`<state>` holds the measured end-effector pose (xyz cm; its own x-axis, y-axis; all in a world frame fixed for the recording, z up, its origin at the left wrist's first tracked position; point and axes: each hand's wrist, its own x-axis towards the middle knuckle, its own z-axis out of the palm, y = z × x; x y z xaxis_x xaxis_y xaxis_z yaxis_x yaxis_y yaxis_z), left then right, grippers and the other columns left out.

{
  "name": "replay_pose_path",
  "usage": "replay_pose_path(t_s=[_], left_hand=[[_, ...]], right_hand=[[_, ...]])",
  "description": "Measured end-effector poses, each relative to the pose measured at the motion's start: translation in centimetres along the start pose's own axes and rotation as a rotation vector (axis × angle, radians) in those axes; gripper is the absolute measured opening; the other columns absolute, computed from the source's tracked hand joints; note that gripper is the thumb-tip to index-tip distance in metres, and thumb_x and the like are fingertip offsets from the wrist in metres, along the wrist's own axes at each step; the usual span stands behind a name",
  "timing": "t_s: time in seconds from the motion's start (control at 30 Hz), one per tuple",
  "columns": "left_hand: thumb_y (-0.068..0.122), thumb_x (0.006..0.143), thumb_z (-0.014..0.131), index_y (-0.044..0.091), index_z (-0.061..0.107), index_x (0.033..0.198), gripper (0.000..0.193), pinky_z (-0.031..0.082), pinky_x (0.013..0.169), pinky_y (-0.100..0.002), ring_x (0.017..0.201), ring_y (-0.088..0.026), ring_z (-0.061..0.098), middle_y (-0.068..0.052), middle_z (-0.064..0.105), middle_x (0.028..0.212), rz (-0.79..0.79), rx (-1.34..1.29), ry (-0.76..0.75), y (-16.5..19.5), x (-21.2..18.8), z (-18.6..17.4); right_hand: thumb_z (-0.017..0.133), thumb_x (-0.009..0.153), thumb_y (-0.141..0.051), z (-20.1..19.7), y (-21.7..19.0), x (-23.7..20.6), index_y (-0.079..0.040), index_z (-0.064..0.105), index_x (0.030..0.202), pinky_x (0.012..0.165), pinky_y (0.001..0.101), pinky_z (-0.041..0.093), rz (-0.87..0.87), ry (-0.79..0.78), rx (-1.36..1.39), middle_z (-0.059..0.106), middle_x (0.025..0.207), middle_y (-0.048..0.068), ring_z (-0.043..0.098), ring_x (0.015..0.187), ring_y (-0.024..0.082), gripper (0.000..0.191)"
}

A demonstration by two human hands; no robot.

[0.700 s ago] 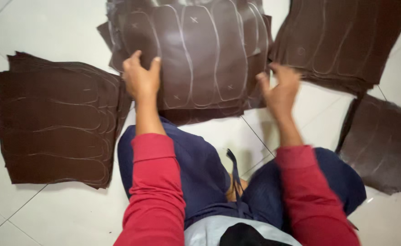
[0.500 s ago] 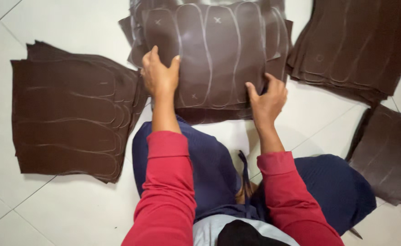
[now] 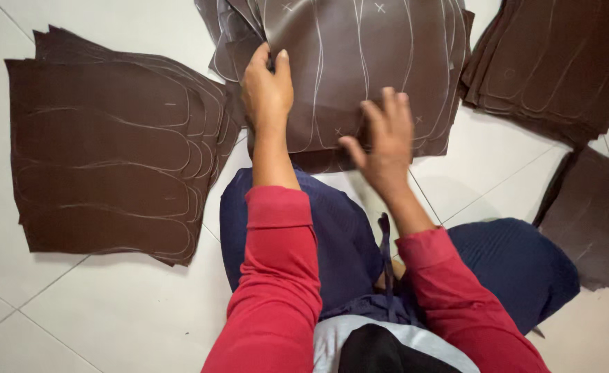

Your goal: The person sits on the floor and repeatedly picks up, flips, and stacks brown material pieces with white outlines. The person moves pieces between piles and aligns them by hand.

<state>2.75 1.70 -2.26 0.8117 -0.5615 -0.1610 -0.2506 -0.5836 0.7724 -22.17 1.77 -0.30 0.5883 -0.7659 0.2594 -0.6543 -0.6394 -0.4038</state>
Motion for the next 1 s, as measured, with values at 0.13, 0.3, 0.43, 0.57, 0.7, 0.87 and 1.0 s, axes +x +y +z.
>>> replay_pose_path(t_s=[0.13,0.3,0.43,0.57,0.7,0.87,1.0], left_hand=[[0.031,0.089,0.071,0.008,0.065,0.131,0.049,0.054,0.091,-0.045,0.106,-0.036,0.071,-0.018,0.074,0.114,0.072,-0.006,-0.022,-0.9,0.3,-0.3],[0.029,0.099,0.061,0.012,0.054,0.144,0.049,0.052,0.097,-0.046,0.113,-0.036,0.07,-0.017,0.073,0.124,-0.016,0.03,0.002,-1.9,0.8,-0.6],[0.03,0.102,0.062,0.012,0.037,0.155,0.062,0.049,0.102,-0.046,0.123,-0.037,0.064,-0.02,0.063,0.139,-0.039,-0.028,-0.032,-1.6,0.9,-0.4],[0.029,0.095,0.073,0.005,0.017,0.159,0.089,0.045,0.104,-0.047,0.127,-0.043,0.056,-0.027,0.047,0.15,0.159,-0.002,-0.01,-0.4,0.3,-1.3],[0.034,0.09,0.08,0.006,0.038,0.15,0.078,0.044,0.107,-0.048,0.127,-0.041,0.057,-0.022,0.056,0.139,0.421,0.118,0.235,2.0,-0.9,-2.1],[0.034,0.093,0.077,0.007,0.066,0.127,0.044,0.055,0.086,-0.032,0.096,-0.016,0.069,-0.008,0.075,0.109,0.302,-0.224,-0.419,5.3,-4.3,-0.1],[0.031,0.091,0.076,0.0,0.069,0.114,0.039,0.056,0.069,-0.031,0.076,-0.013,0.067,-0.009,0.077,0.089,0.188,-0.295,-0.751,5.6,-5.5,0.6]], right_hand=[[0.086,0.093,-0.032,1.9,-0.7,0.0,-0.005,0.053,0.149,0.127,0.0543,0.026,0.172,-0.011,0.126,0.034,0.165,0.026,0.029,0.155,0.047,0.07],[0.088,0.091,-0.029,0.0,5.3,1.1,0.0,0.051,0.144,0.115,0.0539,0.031,0.511,0.201,-0.051,0.048,0.146,0.025,0.04,0.138,0.047,0.071],[0.089,0.08,-0.03,-0.5,6.5,1.1,-0.004,0.063,0.127,0.099,0.0447,0.045,0.751,0.188,0.022,0.064,0.111,0.013,0.057,0.109,0.032,0.059],[0.083,0.087,-0.021,-0.9,4.7,1.3,-0.007,0.068,0.111,0.088,0.0366,0.053,0.771,0.335,0.13,0.065,0.103,0.006,0.064,0.096,0.022,0.032],[0.08,0.088,-0.008,-1.8,1.7,2.2,-0.008,0.069,0.101,0.09,0.039,0.051,0.404,0.465,-0.067,0.068,0.109,0.008,0.065,0.101,0.026,0.018],[0.077,0.092,-0.005,-1.3,-4.1,2.1,-0.008,0.071,0.103,0.076,0.0368,0.053,0.315,0.389,0.165,0.071,0.095,0.005,0.066,0.086,0.024,0.013],[0.078,0.092,-0.006,-1.9,-5.7,2.8,-0.008,0.071,0.099,0.069,0.037,0.052,0.313,0.323,0.241,0.071,0.087,0.005,0.066,0.076,0.024,0.011]])
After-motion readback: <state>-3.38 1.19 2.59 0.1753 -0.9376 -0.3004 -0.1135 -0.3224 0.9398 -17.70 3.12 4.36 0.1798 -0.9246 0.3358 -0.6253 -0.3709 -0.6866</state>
